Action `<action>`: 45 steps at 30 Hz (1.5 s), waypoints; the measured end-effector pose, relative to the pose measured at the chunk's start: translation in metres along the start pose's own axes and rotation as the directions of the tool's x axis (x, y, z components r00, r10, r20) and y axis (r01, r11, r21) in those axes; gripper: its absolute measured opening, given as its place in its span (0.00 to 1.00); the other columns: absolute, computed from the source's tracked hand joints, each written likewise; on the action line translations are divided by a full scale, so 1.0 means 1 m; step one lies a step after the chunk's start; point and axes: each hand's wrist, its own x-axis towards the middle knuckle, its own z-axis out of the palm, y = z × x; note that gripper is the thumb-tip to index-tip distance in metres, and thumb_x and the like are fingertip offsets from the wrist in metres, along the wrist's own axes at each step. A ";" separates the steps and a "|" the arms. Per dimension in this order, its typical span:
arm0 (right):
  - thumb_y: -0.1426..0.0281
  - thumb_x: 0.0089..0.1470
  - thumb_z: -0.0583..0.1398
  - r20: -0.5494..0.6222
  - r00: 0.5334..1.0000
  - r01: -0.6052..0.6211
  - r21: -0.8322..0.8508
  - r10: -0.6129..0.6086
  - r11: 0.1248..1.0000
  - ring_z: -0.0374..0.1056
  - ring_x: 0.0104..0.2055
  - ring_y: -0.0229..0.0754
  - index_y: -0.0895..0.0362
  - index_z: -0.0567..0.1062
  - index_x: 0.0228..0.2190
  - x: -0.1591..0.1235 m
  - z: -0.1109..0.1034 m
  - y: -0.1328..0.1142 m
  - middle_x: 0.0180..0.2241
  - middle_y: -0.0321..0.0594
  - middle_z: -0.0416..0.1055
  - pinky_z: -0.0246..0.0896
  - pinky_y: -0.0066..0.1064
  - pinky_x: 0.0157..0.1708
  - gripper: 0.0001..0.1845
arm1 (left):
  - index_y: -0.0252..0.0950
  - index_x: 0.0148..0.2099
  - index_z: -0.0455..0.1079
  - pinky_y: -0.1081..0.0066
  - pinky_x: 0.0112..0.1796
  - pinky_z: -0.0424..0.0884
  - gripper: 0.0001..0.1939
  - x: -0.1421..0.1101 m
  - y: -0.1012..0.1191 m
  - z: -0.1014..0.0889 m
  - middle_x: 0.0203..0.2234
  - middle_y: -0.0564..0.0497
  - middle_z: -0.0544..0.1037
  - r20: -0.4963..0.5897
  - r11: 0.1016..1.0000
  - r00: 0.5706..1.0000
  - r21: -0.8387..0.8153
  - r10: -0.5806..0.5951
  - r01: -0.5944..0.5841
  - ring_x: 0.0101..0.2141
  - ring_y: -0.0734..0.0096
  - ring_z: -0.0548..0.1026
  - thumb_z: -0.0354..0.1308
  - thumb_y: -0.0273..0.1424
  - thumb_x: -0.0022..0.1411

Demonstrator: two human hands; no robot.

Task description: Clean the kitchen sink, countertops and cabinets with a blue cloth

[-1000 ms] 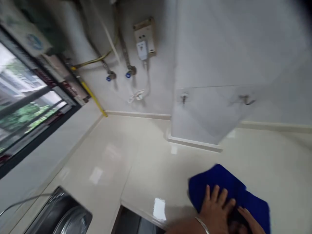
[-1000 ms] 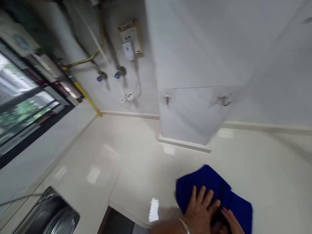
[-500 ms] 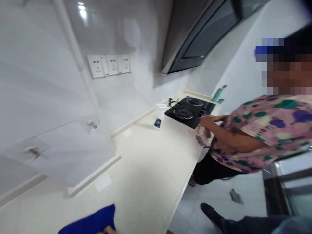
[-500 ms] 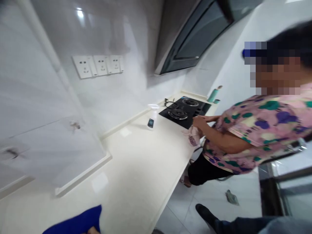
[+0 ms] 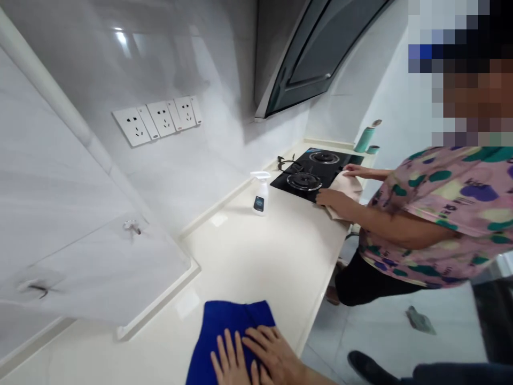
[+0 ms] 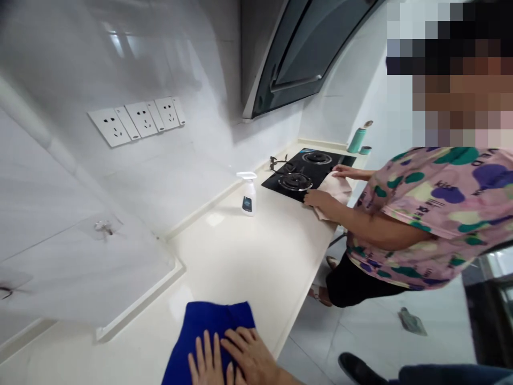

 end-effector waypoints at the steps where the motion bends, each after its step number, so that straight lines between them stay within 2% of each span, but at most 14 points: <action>1: 0.69 0.50 0.57 -0.012 0.999 -0.034 -0.031 0.034 0.999 0.59 0.60 0.55 0.51 0.60 0.66 -0.008 -0.004 0.012 0.66 0.39 0.57 0.58 0.48 0.58 0.41 | 0.37 0.68 0.62 0.42 0.66 0.51 0.34 0.007 0.008 0.002 0.68 0.41 0.61 -0.007 0.996 0.997 -0.041 0.074 -0.075 0.69 0.45 0.52 0.53 0.42 0.63; 4: 0.71 0.51 0.55 -0.106 0.989 -0.119 -0.170 0.102 0.978 0.56 0.63 0.54 0.50 0.56 0.68 -0.026 -0.007 0.050 0.69 0.35 0.51 0.56 0.45 0.60 0.43 | 0.40 0.73 0.49 0.42 0.66 0.54 0.38 0.040 0.040 0.006 0.71 0.43 0.52 -0.009 0.962 0.972 -0.139 0.236 -0.235 0.70 0.45 0.51 0.52 0.46 0.66; 6: 0.72 0.53 0.53 -0.185 0.976 -0.165 -0.269 0.118 0.949 0.54 0.65 0.53 0.51 0.52 0.70 -0.029 -0.009 0.076 0.70 0.36 0.48 0.57 0.45 0.60 0.44 | 0.42 0.74 0.41 0.43 0.65 0.57 0.40 0.066 0.061 0.006 0.72 0.44 0.49 0.012 0.937 0.953 -0.190 0.302 -0.294 0.70 0.46 0.51 0.50 0.48 0.67; 8: 0.73 0.54 0.52 -0.255 0.959 -0.212 -0.351 0.124 0.912 0.51 0.68 0.53 0.54 0.47 0.71 -0.023 -0.015 0.101 0.70 0.40 0.46 0.55 0.48 0.62 0.45 | 0.43 0.75 0.37 0.41 0.65 0.58 0.40 0.094 0.078 0.007 0.72 0.44 0.48 0.032 0.919 0.941 -0.227 0.338 -0.323 0.70 0.45 0.51 0.48 0.49 0.68; 12: 0.73 0.54 0.52 -0.357 0.922 -0.298 -0.413 0.148 0.861 0.40 0.71 0.62 0.55 0.42 0.71 0.009 -0.033 0.149 0.71 0.47 0.39 0.47 0.62 0.64 0.46 | 0.44 0.75 0.35 0.38 0.64 0.59 0.39 0.152 0.101 0.017 0.72 0.44 0.47 0.047 0.902 0.933 -0.278 0.357 -0.331 0.70 0.44 0.50 0.45 0.49 0.70; 15: 0.73 0.55 0.51 -0.392 0.910 -0.304 -0.413 0.134 0.858 0.36 0.71 0.66 0.55 0.39 0.71 0.047 -0.044 0.183 0.72 0.47 0.35 0.49 0.64 0.64 0.46 | 0.44 0.74 0.35 0.38 0.65 0.56 0.38 0.198 0.109 0.031 0.72 0.44 0.47 0.053 0.912 0.947 -0.294 0.316 -0.288 0.70 0.44 0.48 0.44 0.48 0.70; 20: 0.73 0.57 0.51 -0.446 0.886 -0.322 -0.403 0.124 0.857 0.35 0.71 0.66 0.58 0.31 0.71 0.124 -0.046 0.231 0.72 0.49 0.32 0.51 0.62 0.64 0.48 | 0.46 0.74 0.39 0.43 0.67 0.52 0.35 0.281 0.103 0.049 0.73 0.47 0.47 0.050 0.924 0.964 -0.302 0.260 -0.233 0.71 0.51 0.47 0.45 0.46 0.71; 24: 0.74 0.57 0.52 -0.490 0.855 -0.373 -0.355 0.169 0.857 0.34 0.71 0.67 0.62 0.31 0.70 0.189 -0.041 0.254 0.72 0.51 0.32 0.46 0.63 0.66 0.48 | 0.47 0.74 0.46 0.45 0.68 0.50 0.32 0.347 0.085 0.062 0.73 0.49 0.48 0.066 0.933 0.968 -0.286 0.244 -0.216 0.71 0.53 0.46 0.44 0.45 0.72; 26: 0.73 0.57 0.52 -0.493 0.848 -0.389 -0.324 0.197 0.863 0.32 0.71 0.68 0.66 0.36 0.70 0.221 -0.039 0.261 0.71 0.53 0.33 0.42 0.64 0.66 0.46 | 0.47 0.73 0.48 0.45 0.69 0.48 0.31 0.377 0.073 0.071 0.73 0.50 0.49 0.068 0.940 0.969 -0.265 0.238 -0.213 0.71 0.54 0.45 0.44 0.43 0.72; 30: 0.71 0.58 0.53 -0.435 0.865 -0.398 -0.292 0.250 0.870 0.32 0.71 0.68 0.71 0.55 0.66 0.280 -0.042 0.272 0.70 0.58 0.41 0.38 0.61 0.68 0.37 | 0.47 0.73 0.49 0.45 0.69 0.45 0.30 0.423 0.048 0.087 0.73 0.52 0.50 0.065 0.961 0.978 -0.210 0.197 -0.180 0.71 0.56 0.44 0.44 0.37 0.71; 33: 0.69 0.57 0.55 -0.378 0.894 -0.357 -0.271 0.242 0.894 0.34 0.71 0.68 0.71 0.61 0.64 0.314 -0.045 0.274 0.69 0.60 0.46 0.37 0.59 0.68 0.36 | 0.46 0.73 0.50 0.45 0.69 0.46 0.30 0.438 0.029 0.088 0.73 0.51 0.50 0.088 0.975 0.987 -0.190 0.132 -0.113 0.71 0.55 0.45 0.44 0.36 0.71; 36: 0.68 0.58 0.56 -0.322 0.929 -0.270 -0.246 0.184 0.931 0.35 0.71 0.68 0.67 0.62 0.65 0.336 -0.041 0.264 0.69 0.55 0.47 0.36 0.59 0.68 0.36 | 0.44 0.73 0.52 0.45 0.69 0.45 0.29 0.431 0.008 0.082 0.72 0.49 0.51 0.106 0.985 0.994 -0.171 0.011 0.008 0.71 0.53 0.45 0.43 0.37 0.72; 42: 0.69 0.57 0.54 -0.162 0.986 0.014 -0.170 -0.042 0.985 0.39 0.71 0.62 0.55 0.62 0.66 0.351 -0.018 0.203 0.70 0.40 0.48 0.38 0.58 0.68 0.35 | 0.37 0.73 0.52 0.44 0.68 0.45 0.30 0.367 -0.035 0.069 0.72 0.43 0.49 0.082 0.960 0.962 -0.083 -0.262 0.269 0.71 0.48 0.43 0.43 0.37 0.71; 45: 0.72 0.57 0.52 -0.073 0.985 0.143 -0.166 -0.157 0.976 0.40 0.71 0.57 0.54 0.63 0.66 0.340 -0.011 0.176 0.69 0.36 0.51 0.40 0.55 0.68 0.34 | 0.25 0.72 0.49 0.50 0.68 0.51 0.32 0.338 -0.036 0.065 0.72 0.35 0.47 0.116 0.932 0.932 -0.072 -0.345 0.354 0.71 0.49 0.44 0.44 0.35 0.71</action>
